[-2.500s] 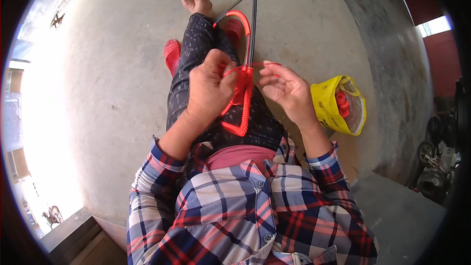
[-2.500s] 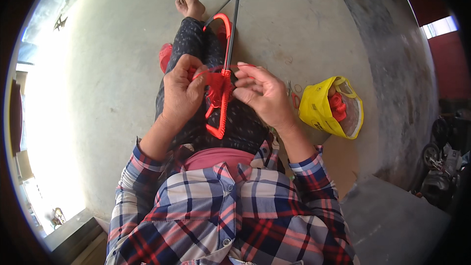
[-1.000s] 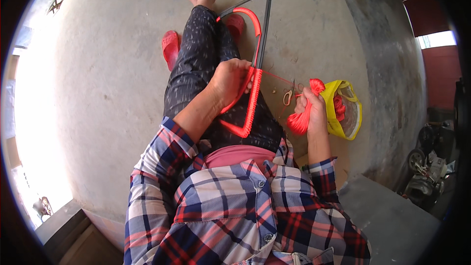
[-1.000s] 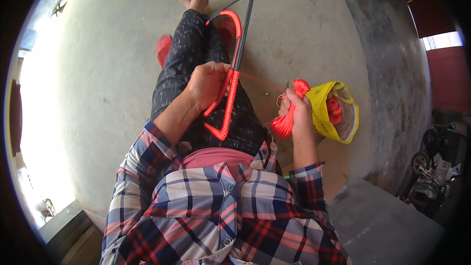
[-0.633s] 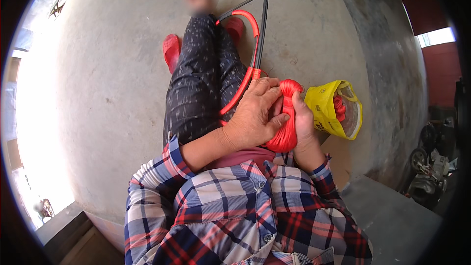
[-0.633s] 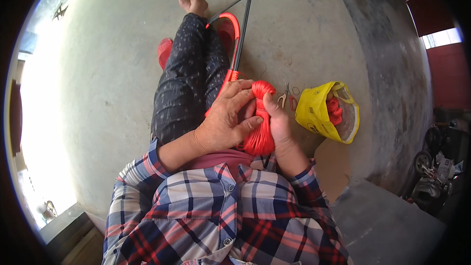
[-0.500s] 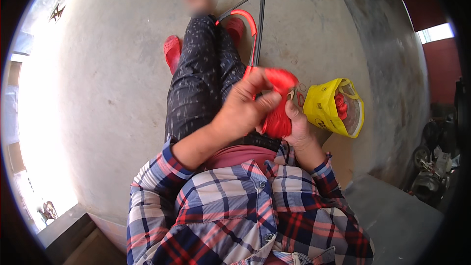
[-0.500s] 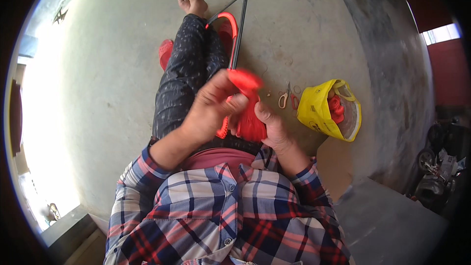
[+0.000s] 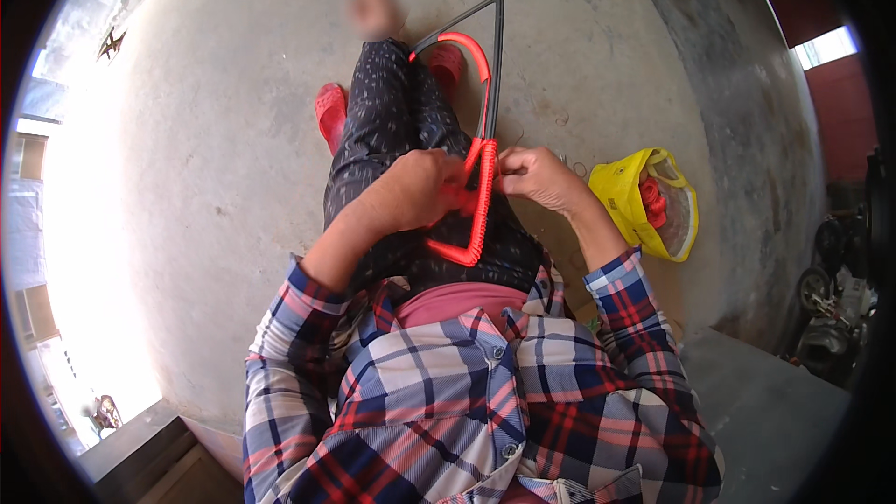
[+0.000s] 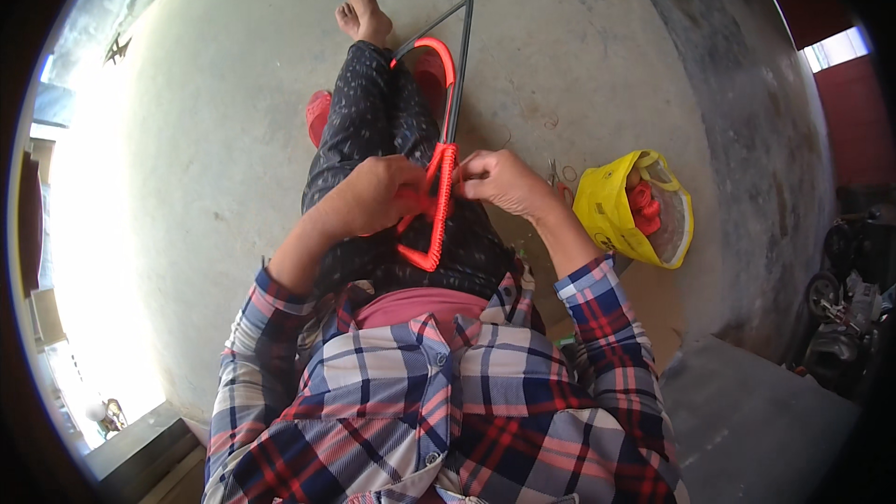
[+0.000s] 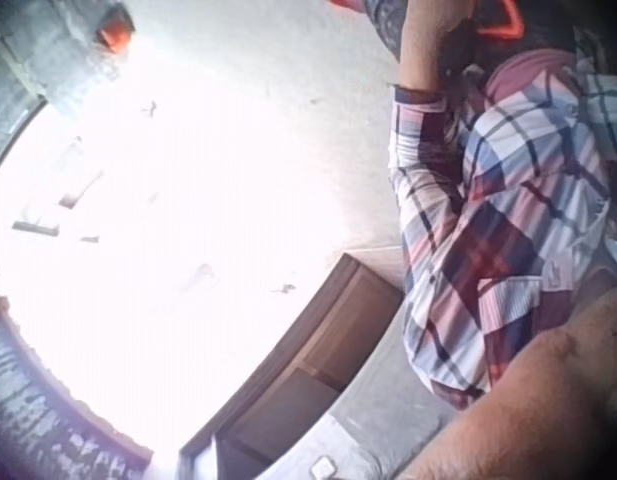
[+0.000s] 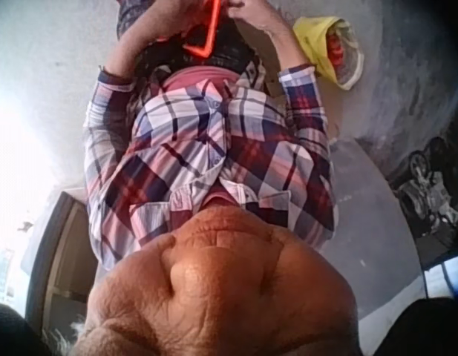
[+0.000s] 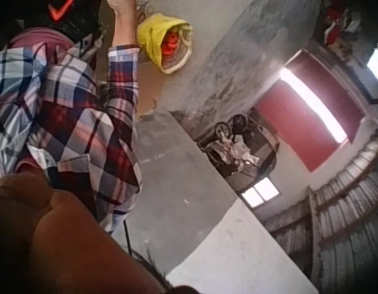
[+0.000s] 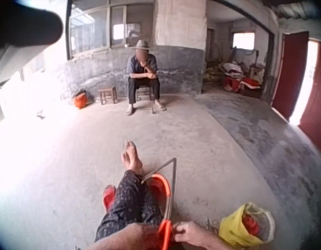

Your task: Wrapping red cord around a furniture frame for manufacturing.

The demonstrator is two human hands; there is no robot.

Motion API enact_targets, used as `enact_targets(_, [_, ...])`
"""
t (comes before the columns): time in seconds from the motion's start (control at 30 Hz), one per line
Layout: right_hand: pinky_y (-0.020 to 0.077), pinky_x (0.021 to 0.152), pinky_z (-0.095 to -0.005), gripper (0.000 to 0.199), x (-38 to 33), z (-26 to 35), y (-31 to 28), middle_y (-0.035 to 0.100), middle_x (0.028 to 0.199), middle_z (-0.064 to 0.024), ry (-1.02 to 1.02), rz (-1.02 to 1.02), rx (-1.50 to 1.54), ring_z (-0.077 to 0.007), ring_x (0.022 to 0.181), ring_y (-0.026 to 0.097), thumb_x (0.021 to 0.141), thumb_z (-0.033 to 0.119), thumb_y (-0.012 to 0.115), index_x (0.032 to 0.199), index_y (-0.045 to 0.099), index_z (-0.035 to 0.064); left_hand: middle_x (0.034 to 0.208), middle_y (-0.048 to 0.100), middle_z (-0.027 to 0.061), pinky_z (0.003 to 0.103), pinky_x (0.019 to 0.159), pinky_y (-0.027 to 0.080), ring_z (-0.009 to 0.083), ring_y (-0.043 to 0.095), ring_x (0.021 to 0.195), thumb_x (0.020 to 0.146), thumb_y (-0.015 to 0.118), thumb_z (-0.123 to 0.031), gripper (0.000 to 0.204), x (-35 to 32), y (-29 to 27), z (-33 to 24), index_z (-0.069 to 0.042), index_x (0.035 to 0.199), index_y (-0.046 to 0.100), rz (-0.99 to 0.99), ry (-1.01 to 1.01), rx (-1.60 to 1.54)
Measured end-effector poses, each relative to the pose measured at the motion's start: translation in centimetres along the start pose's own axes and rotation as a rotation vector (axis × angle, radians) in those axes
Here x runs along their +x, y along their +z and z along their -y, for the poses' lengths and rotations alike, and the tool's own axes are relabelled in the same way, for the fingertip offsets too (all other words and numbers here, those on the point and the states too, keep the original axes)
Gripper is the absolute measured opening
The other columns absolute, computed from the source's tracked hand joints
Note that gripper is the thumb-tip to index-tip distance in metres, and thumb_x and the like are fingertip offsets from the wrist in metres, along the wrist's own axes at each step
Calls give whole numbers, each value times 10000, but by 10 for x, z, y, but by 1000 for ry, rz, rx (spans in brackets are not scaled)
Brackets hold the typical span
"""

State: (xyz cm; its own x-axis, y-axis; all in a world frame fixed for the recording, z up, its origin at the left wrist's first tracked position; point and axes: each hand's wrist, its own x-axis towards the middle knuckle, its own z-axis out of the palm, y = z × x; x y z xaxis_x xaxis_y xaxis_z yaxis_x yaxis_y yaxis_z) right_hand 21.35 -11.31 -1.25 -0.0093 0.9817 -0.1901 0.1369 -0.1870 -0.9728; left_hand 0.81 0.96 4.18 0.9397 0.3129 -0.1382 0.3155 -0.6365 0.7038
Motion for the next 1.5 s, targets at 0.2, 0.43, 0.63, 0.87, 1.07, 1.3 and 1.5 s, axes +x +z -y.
enact_targets(0.2, [432,907,-286,237,-2,11,-3,595,1065,-55,-67,-4,-188,-167,1026,547,809,168,688,960,701,-13,880,639,148,338,728,507,272,643,807,767,690,-71,173,10,23,7,2,901,610,-233,-101,-345])
enact_targets(0.43, [388,1036,-466,381,-21,5,-73,526,1334,-97,-236,-507,939,-261,1174,522,852,204,663,1197,628,47,921,603,19,252,777,469,116,582,842,861,591,-57,206,38,27,20,-8,1060,571,-349,-356,-1022])
enact_targets(0.63, [363,1035,-527,532,-62,33,-108,566,1269,-145,-601,-240,1206,-320,1200,507,877,354,607,1298,521,39,807,592,26,252,661,452,127,550,683,890,489,-59,102,58,45,25,-46,957,564,-160,-403,-1510])
enact_targets(0.87, [490,857,-419,307,-98,4,-133,614,1183,-129,-589,-456,994,-228,888,593,859,286,590,1079,592,72,706,529,28,270,547,388,134,471,569,879,470,-77,45,56,46,15,-70,878,515,-169,-390,-1561])
enact_targets(1.07, [527,700,-313,162,-15,-2,1,657,1026,-127,-42,-414,556,-178,745,639,855,66,609,1008,561,47,707,513,24,259,527,361,130,445,551,883,472,-72,31,53,43,5,-86,873,496,-163,-445,-1519])
enact_targets(1.3, [411,485,-258,97,-38,71,-14,471,616,-10,-189,-434,812,-100,491,474,836,38,592,898,520,57,661,493,13,272,528,339,140,430,534,844,492,-106,38,56,48,16,-102,878,508,-114,-393,-1584])
enact_targets(1.5, [296,393,-220,178,-56,83,29,417,661,16,-81,-229,852,-58,426,332,769,1,589,865,474,98,686,500,2,281,503,342,139,422,541,852,471,-117,59,58,48,27,-102,888,516,-31,-447,-1598])
